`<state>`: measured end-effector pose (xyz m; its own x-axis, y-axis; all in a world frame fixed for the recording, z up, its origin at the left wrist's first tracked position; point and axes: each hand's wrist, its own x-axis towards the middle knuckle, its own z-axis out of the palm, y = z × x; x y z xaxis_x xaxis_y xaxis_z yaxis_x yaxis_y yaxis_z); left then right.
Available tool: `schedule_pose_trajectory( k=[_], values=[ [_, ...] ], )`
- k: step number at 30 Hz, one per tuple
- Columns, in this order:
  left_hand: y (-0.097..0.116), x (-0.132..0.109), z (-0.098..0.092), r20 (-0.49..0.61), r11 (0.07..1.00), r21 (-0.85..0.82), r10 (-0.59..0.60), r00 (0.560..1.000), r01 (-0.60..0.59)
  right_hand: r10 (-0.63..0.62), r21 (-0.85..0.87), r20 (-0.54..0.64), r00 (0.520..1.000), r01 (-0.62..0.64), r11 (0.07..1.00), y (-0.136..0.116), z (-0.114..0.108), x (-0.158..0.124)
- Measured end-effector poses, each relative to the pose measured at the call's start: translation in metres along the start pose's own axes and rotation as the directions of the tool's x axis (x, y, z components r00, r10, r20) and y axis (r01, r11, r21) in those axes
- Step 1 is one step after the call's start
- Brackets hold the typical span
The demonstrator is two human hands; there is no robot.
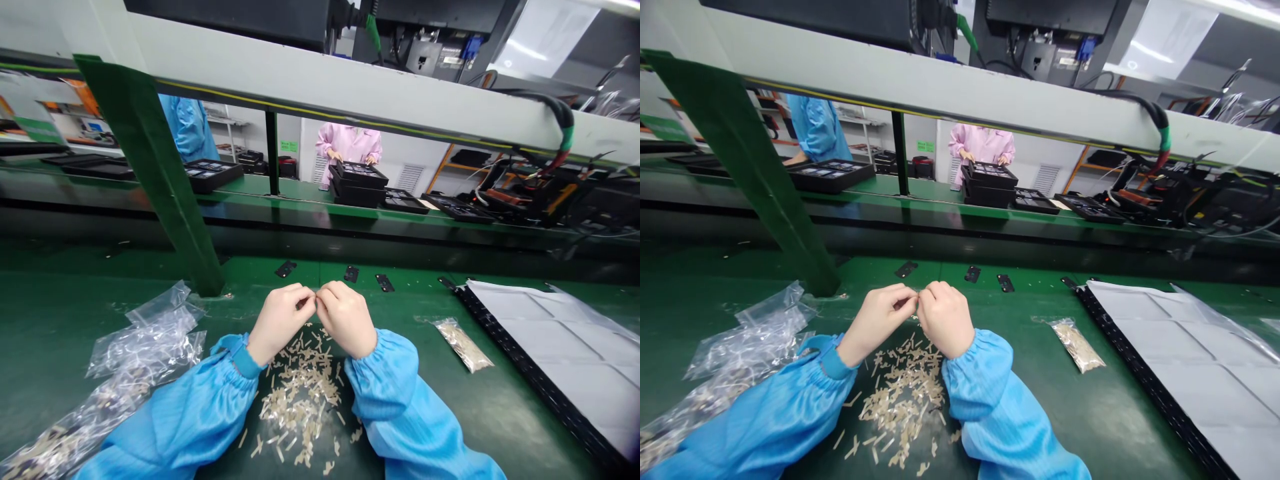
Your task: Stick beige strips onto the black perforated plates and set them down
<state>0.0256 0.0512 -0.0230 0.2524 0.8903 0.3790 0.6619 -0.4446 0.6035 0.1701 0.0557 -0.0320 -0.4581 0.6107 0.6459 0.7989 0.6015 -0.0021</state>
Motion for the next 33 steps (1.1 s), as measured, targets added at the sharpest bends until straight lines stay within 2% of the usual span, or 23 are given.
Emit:
schedule_pose_trajectory(
  k=[9,15,24,33],
  values=[
    [-0.0011,0.0019,0.0005,0.032,0.997,-0.073,-0.012,0.999,0.015,0.010,0.032,0.050,0.999,-0.012,0.999,0.0036,-0.0001,0.0009],
    [-0.0035,0.0031,0.0008,0.065,0.987,-0.150,-0.051,0.997,0.061,0.031,0.121,0.100,0.994,-0.043,0.992,0.0058,-0.0038,0.0020],
    [0.0002,0.0024,-0.0002,0.019,0.994,-0.105,-0.031,0.999,0.033,0.022,0.037,0.018,1.000,-0.023,0.999,0.0009,-0.0013,0.0007],
    [0.0001,0.0020,0.0017,-0.029,0.995,-0.100,-0.014,0.999,0.011,0.031,0.067,0.000,1.000,-0.031,0.997,-0.0009,-0.0009,-0.0001]
  ],
)
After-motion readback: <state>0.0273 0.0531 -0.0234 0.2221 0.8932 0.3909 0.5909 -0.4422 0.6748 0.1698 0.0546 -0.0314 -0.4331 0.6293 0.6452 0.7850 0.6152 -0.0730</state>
